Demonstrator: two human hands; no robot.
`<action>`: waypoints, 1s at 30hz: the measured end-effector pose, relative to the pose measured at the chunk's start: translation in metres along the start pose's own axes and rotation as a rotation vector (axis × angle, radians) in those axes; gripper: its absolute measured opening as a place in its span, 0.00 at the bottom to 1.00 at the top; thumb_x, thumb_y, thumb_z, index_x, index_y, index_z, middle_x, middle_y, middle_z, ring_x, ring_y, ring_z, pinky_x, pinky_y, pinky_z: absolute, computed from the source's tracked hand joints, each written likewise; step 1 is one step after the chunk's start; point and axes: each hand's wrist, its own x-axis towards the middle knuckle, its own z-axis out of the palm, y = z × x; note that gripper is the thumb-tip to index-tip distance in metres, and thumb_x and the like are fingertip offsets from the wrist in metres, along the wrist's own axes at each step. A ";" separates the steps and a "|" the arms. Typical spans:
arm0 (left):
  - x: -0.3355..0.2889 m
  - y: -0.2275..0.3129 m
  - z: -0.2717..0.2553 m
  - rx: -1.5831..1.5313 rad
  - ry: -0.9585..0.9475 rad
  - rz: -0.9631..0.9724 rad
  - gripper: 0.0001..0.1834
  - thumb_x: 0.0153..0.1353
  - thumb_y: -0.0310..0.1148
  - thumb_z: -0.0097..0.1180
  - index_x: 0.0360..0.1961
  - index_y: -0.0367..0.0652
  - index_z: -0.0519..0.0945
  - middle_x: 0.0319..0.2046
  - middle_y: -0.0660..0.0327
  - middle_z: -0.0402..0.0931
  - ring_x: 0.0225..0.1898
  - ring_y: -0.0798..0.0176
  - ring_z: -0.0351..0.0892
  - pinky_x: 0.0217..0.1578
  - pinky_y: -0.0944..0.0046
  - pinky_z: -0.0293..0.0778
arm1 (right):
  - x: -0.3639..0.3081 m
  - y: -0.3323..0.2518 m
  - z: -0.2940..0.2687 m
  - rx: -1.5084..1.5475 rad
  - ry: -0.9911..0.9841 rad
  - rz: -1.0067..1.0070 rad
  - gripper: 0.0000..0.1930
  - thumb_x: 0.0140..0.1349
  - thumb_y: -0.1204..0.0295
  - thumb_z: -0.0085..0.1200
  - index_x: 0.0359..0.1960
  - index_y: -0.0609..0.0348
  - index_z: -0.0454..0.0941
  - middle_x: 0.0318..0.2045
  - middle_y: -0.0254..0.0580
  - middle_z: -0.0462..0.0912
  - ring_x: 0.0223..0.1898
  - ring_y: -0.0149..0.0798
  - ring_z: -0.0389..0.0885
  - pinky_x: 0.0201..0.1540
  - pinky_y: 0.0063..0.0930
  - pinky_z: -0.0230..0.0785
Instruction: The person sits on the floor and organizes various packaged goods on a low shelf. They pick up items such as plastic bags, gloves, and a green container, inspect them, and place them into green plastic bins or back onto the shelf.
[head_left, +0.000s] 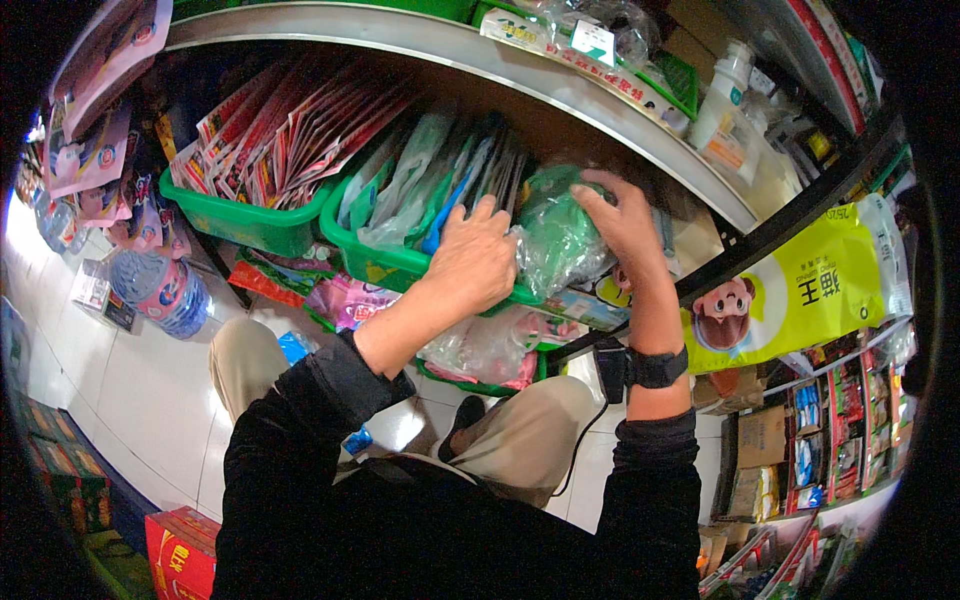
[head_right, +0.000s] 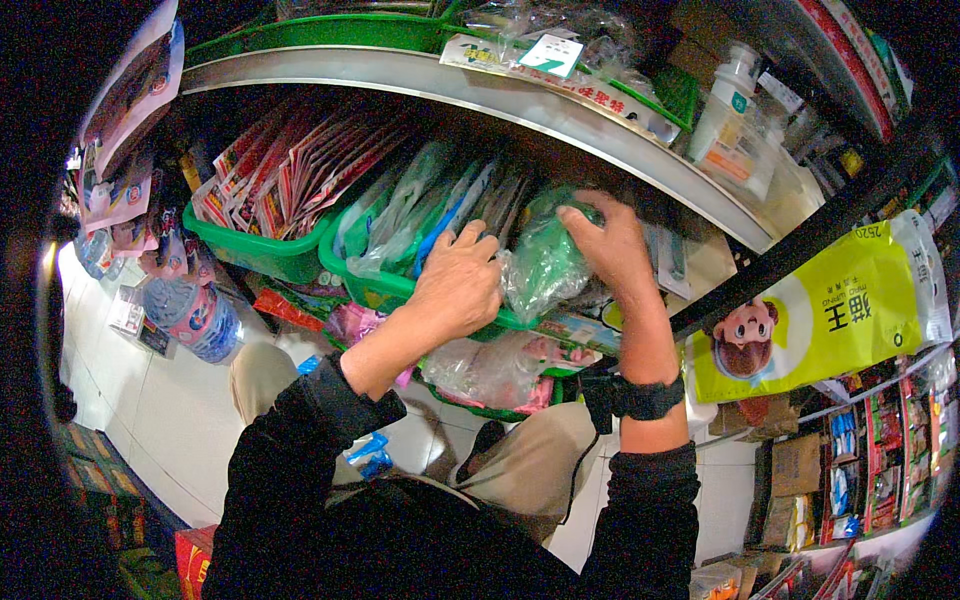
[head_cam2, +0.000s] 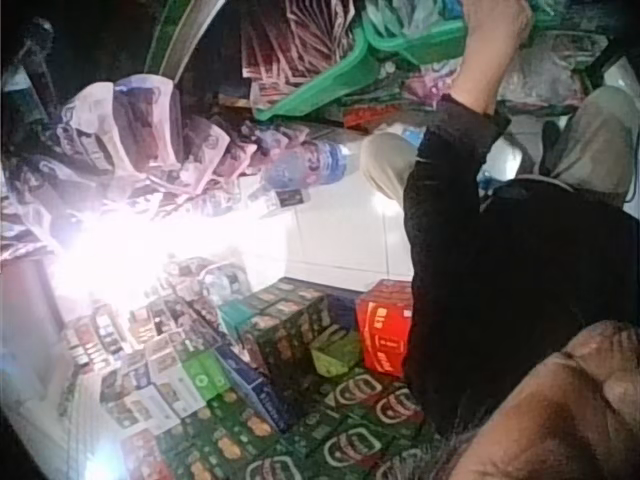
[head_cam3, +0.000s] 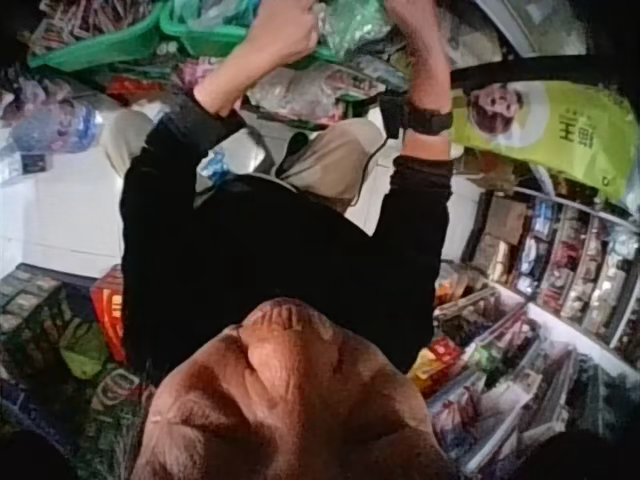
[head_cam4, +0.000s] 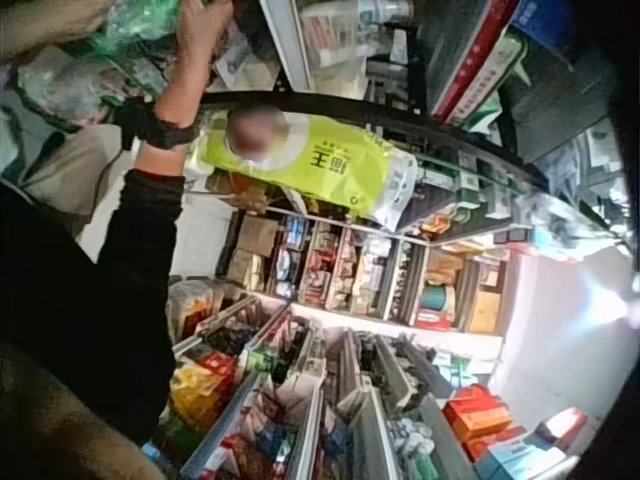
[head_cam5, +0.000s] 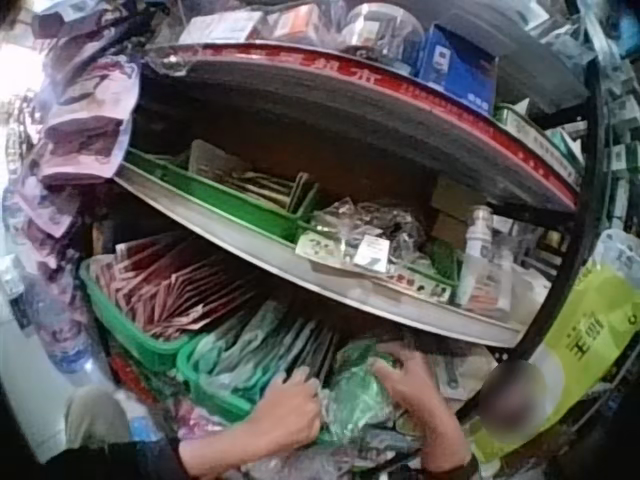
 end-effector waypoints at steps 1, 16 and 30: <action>0.000 0.001 0.001 -0.006 0.013 0.005 0.11 0.48 0.33 0.55 0.27 0.35 0.82 0.38 0.52 0.76 0.55 0.46 0.68 0.46 0.49 0.66 | 0.004 0.003 0.005 0.037 -0.043 0.023 0.26 0.52 0.56 0.59 0.47 0.65 0.81 0.45 0.59 0.83 0.49 0.55 0.81 0.55 0.39 0.70; -0.012 -0.003 0.007 -0.156 0.275 0.060 0.04 0.47 0.27 0.59 0.22 0.40 0.77 0.33 0.53 0.77 0.51 0.43 0.74 0.52 0.47 0.69 | 0.025 0.029 0.056 -0.341 -0.197 -0.017 0.20 0.51 0.61 0.55 0.44 0.58 0.83 0.50 0.56 0.80 0.54 0.55 0.77 0.59 0.41 0.68; -0.049 0.004 -0.019 -0.589 0.289 0.329 0.12 0.44 0.21 0.61 0.34 0.39 0.80 0.36 0.53 0.78 0.43 0.49 0.80 0.43 0.54 0.77 | -0.077 -0.015 0.049 -0.077 0.489 -0.387 0.12 0.58 0.81 0.50 0.43 0.62 0.80 0.50 0.51 0.79 0.53 0.55 0.76 0.57 0.42 0.67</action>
